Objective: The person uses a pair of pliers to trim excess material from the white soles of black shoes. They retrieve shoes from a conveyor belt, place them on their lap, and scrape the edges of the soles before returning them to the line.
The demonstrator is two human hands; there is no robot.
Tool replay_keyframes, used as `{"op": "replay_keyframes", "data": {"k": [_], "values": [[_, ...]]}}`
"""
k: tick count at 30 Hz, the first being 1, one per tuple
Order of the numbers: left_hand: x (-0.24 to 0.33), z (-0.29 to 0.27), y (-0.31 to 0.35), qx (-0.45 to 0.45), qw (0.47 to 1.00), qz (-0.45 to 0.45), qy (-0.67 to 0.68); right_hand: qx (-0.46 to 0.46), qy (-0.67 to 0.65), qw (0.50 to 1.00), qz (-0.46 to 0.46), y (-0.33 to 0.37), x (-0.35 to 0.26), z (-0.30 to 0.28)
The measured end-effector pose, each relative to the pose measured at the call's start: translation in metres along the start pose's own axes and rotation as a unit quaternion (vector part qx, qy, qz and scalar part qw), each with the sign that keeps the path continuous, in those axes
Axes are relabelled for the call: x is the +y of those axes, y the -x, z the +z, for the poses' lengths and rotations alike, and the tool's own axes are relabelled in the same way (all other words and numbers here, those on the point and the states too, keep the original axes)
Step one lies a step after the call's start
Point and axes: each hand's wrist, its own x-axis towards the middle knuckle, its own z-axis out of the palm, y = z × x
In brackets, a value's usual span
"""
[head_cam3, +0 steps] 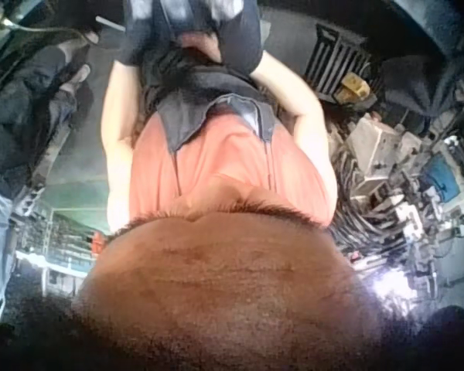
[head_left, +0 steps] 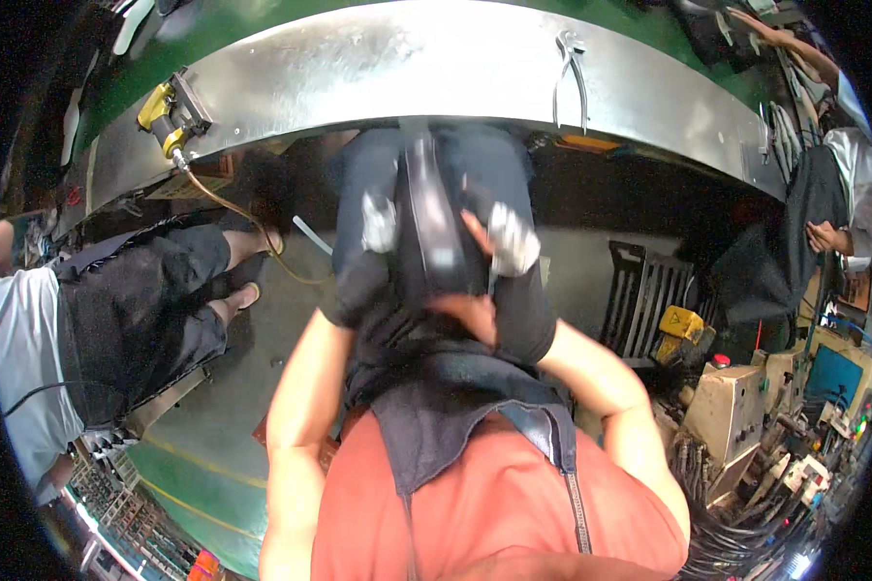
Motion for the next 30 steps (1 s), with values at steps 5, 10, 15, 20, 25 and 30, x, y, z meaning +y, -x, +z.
{"op": "replay_keyframes", "data": {"k": [5,10,15,20,25,30], "values": [[-0.014,0.0,0.005,0.006,0.996,-0.051,-0.073,0.032,-0.21,0.952,0.219,-0.024,0.015,0.002],[0.009,0.051,0.045,0.136,0.95,-0.031,-0.278,0.095,-0.019,0.986,0.134,-0.025,0.081,-0.026],[0.0,0.005,0.039,0.001,0.99,-0.102,-0.102,-0.044,0.387,0.89,0.236,-0.117,0.146,-0.072],[-0.022,0.066,0.055,0.228,0.967,-0.015,-0.113,-0.195,0.437,0.841,0.253,-0.151,0.195,-0.065],[-0.027,0.014,0.059,0.045,0.995,-0.014,-0.085,-0.217,0.393,0.861,0.238,-0.136,0.235,-0.088],[-0.02,0.052,0.046,0.169,0.984,-0.057,-0.014,-0.044,0.041,0.961,0.27,-0.084,0.22,-0.089]]}}
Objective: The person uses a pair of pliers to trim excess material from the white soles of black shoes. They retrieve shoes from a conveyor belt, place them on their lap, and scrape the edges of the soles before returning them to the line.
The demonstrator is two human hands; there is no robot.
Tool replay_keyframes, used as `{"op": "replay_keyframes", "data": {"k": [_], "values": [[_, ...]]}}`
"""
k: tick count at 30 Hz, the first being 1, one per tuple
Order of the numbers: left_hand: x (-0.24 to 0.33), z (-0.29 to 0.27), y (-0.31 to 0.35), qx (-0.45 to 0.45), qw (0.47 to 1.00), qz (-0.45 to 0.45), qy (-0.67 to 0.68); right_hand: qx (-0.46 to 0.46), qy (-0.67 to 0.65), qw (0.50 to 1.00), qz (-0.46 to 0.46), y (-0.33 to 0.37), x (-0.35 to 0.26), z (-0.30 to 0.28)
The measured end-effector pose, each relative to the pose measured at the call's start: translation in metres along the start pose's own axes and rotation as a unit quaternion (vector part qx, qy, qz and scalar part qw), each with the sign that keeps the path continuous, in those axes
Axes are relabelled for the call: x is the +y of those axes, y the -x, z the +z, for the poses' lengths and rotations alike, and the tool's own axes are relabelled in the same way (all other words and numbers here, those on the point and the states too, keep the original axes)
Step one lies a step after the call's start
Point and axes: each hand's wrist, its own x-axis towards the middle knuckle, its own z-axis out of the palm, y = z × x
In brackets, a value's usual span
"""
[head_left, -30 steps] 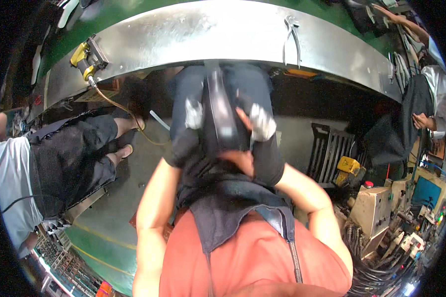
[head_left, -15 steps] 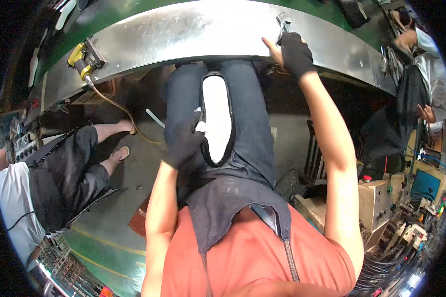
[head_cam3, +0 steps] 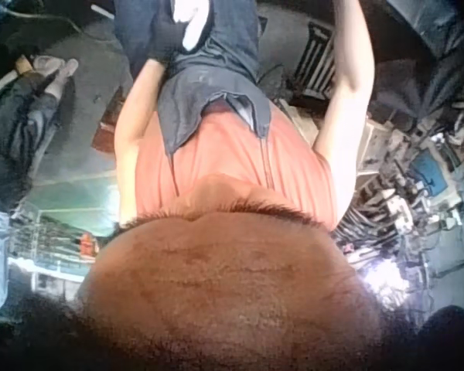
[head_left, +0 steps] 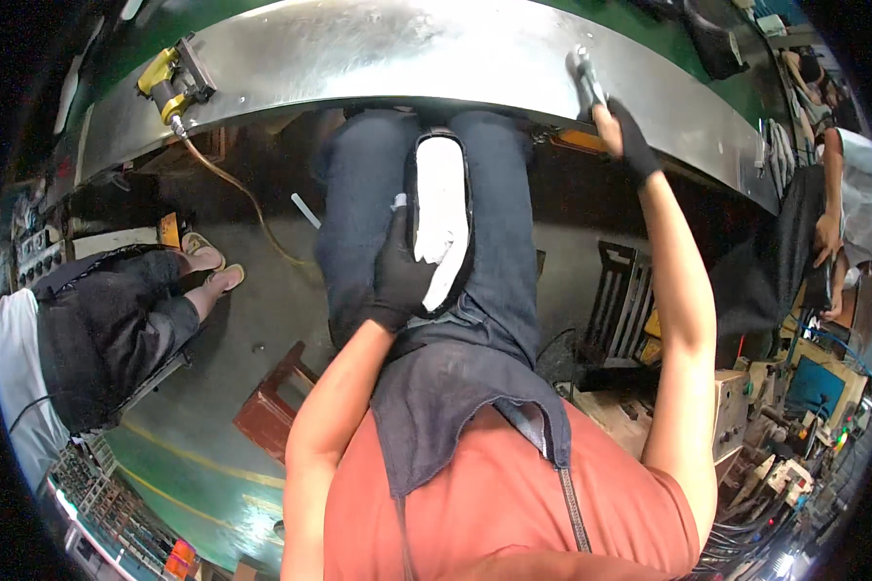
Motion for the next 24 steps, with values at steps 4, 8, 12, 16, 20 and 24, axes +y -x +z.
{"op": "replay_keyframes", "data": {"k": [4,8,12,16,20,24], "values": [[0.003,0.001,0.0,-0.066,0.998,-0.014,0.019,-0.239,-0.151,0.939,0.195,0.102,-0.041,-0.009],[-0.001,0.024,-0.001,0.0,0.987,0.135,-0.084,-0.397,-0.144,0.906,0.019,0.132,-0.038,0.004],[0.008,0.038,0.006,-0.011,0.988,0.11,-0.112,-0.462,-0.058,0.885,0.02,0.119,-0.061,0.01],[0.013,0.041,0.006,-0.021,0.989,0.091,-0.118,-0.405,0.173,0.891,-0.106,0.107,-0.089,0.025],[0.005,0.03,-0.006,-0.002,0.956,0.189,-0.225,-0.303,0.221,0.911,-0.174,0.117,-0.059,0.049],[0.019,0.011,-0.053,-0.266,0.946,-0.175,-0.054,-0.417,0.127,0.892,-0.116,0.092,-0.076,0.045]]}}
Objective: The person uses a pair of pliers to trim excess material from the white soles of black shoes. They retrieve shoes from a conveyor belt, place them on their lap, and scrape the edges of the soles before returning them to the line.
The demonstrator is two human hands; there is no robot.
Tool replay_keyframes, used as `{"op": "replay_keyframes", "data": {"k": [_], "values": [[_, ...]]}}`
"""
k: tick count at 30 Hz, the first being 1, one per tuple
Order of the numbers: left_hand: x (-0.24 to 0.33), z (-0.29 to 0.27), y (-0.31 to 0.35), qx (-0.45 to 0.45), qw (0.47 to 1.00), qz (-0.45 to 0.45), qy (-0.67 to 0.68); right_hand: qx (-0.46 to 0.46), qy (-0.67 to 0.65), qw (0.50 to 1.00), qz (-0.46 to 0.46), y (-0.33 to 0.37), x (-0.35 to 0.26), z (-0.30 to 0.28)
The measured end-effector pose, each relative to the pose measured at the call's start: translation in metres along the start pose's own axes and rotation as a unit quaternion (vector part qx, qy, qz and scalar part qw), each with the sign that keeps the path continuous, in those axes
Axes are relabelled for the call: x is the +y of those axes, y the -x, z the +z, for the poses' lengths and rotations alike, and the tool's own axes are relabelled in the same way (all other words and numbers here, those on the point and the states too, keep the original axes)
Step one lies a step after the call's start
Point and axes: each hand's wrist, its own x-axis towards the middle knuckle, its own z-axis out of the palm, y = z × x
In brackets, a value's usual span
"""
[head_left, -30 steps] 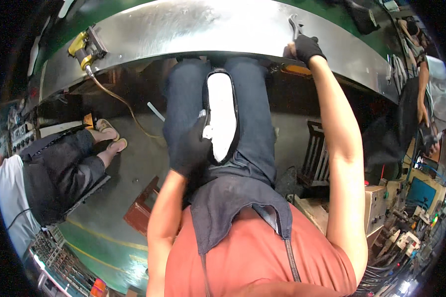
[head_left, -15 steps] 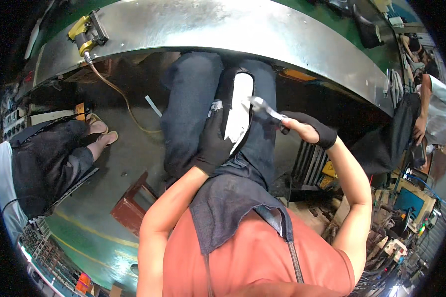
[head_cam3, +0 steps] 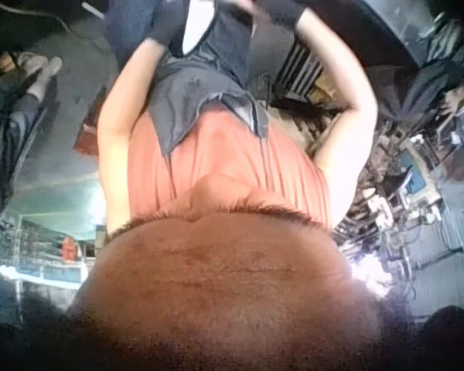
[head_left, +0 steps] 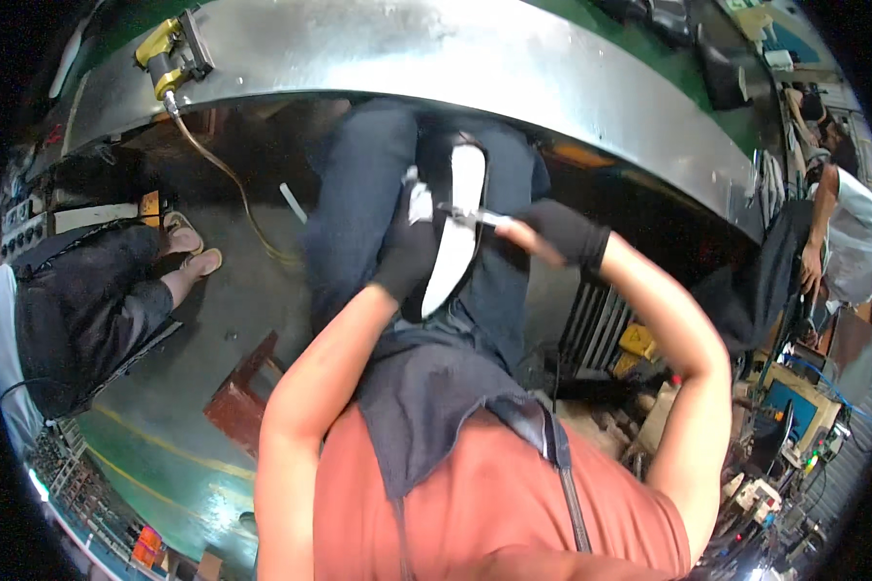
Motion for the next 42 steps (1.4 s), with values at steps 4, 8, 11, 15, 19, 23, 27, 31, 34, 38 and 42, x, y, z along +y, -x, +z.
{"op": "replay_keyframes", "data": {"k": [4,8,11,15,19,23,27,31,34,38,42], "values": [[0.004,0.023,-0.003,0.316,0.927,0.177,-0.094,-0.129,0.037,0.99,0.039,0.002,-0.021,-0.054],[0.001,0.008,-0.011,0.271,0.952,0.098,-0.105,-0.048,0.26,0.963,-0.057,0.006,-0.069,-0.083],[-0.013,-0.002,0.005,0.08,0.989,0.044,-0.113,0.106,0.088,0.968,-0.212,0.005,-0.088,-0.04],[-0.047,0.045,0.066,0.171,0.962,0.165,0.134,-0.031,-0.09,0.995,0.015,0.011,-0.007,0.031],[-0.048,0.028,0.066,0.053,0.949,0.037,0.31,0.028,-0.181,0.978,0.096,0.037,0.017,0.077],[-0.089,0.062,0.021,0.189,0.962,0.106,0.164,0.001,-0.27,0.953,0.141,0.037,-0.017,0.041],[-0.048,0.055,0.024,0.255,0.963,0.084,0.0,0.002,-0.16,0.983,0.092,0.032,-0.046,0.005],[-0.034,0.041,0.024,0.17,0.985,-0.002,0.022,0.106,-0.098,0.987,-0.074,0.018,-0.063,0.007],[-0.049,0.042,0.047,0.227,0.948,0.223,0.019,0.109,-0.029,0.993,-0.035,0.007,-0.032,0.032],[-0.048,0.026,0.063,-0.024,0.899,0.084,0.43,0.096,-0.044,0.993,0.049,0.02,-0.038,0.039],[-0.035,0.048,0.053,0.179,0.98,0.01,0.085,0.116,-0.042,0.992,0.031,0.02,-0.061,0.037]]}}
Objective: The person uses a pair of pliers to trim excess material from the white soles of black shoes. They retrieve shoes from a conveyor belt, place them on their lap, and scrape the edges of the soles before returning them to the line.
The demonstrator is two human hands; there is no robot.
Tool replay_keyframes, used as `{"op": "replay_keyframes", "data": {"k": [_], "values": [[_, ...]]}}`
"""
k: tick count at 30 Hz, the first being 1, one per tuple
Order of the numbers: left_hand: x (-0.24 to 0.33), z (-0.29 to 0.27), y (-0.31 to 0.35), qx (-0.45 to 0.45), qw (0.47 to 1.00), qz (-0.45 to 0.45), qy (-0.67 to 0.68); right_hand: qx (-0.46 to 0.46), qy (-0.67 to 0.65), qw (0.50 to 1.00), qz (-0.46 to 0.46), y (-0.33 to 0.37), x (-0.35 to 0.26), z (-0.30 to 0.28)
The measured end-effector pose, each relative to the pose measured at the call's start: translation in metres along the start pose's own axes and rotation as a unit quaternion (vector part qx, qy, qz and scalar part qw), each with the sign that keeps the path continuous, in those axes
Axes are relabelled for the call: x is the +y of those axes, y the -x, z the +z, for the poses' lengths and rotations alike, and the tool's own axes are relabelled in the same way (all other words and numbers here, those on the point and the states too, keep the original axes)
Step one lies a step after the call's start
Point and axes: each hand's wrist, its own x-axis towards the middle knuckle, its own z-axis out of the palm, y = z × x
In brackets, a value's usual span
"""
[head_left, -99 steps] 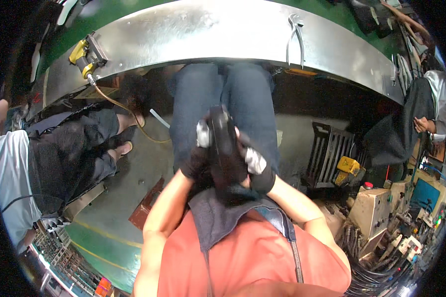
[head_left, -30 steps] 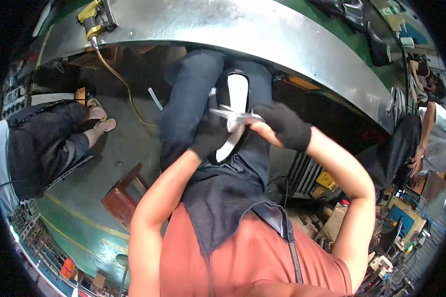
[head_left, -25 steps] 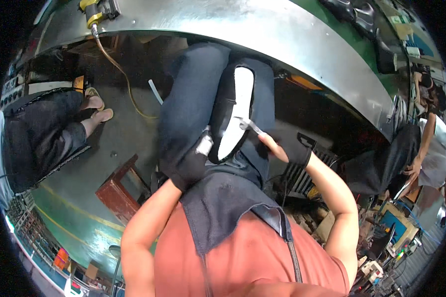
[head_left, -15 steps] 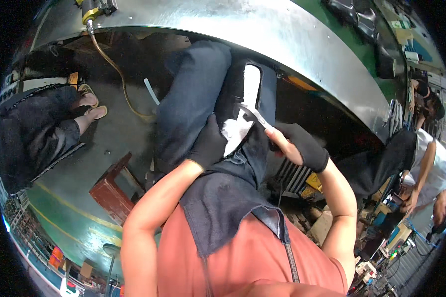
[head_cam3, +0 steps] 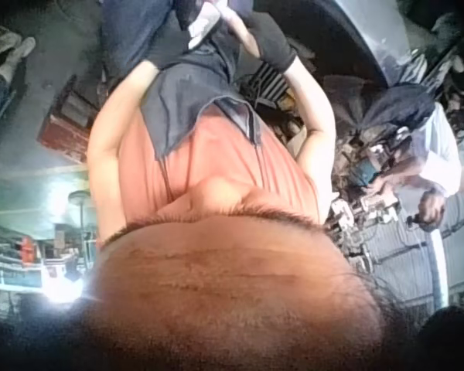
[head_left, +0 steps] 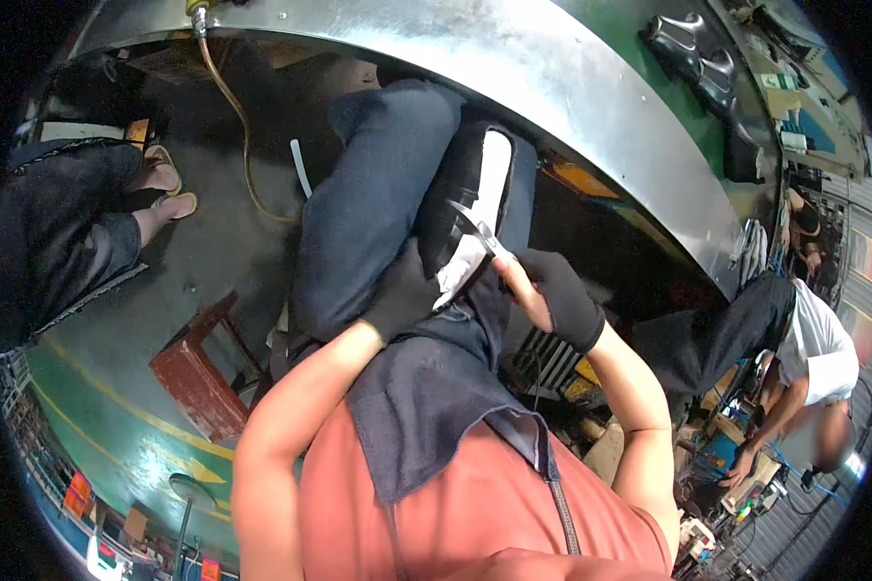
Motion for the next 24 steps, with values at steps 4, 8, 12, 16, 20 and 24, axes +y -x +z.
{"op": "replay_keyframes", "data": {"k": [4,8,12,16,20,24], "values": [[-0.057,0.028,-0.02,-0.006,0.991,0.092,0.099,0.01,0.021,0.998,-0.062,-0.001,-0.003,-0.001],[-0.028,0.016,-0.002,0.006,0.991,0.129,0.044,0.025,0.062,0.997,-0.049,0.016,0.003,0.004],[-0.055,0.026,-0.008,-0.063,0.994,0.033,-0.077,-0.026,0.056,0.992,-0.112,0.028,-0.004,0.03],[-0.028,0.007,0.003,0.017,0.996,0.09,0.01,-0.028,0.137,0.987,-0.076,0.044,-0.014,0.017],[-0.026,0.009,0.008,-0.013,0.999,0.028,0.023,-0.005,0.071,0.997,-0.03,0.032,0.018,0.043],[0.031,-0.061,0.035,-0.061,0.995,0.051,-0.064,0.036,-0.016,0.999,0.027,0.072,0.046,0.017]]}}
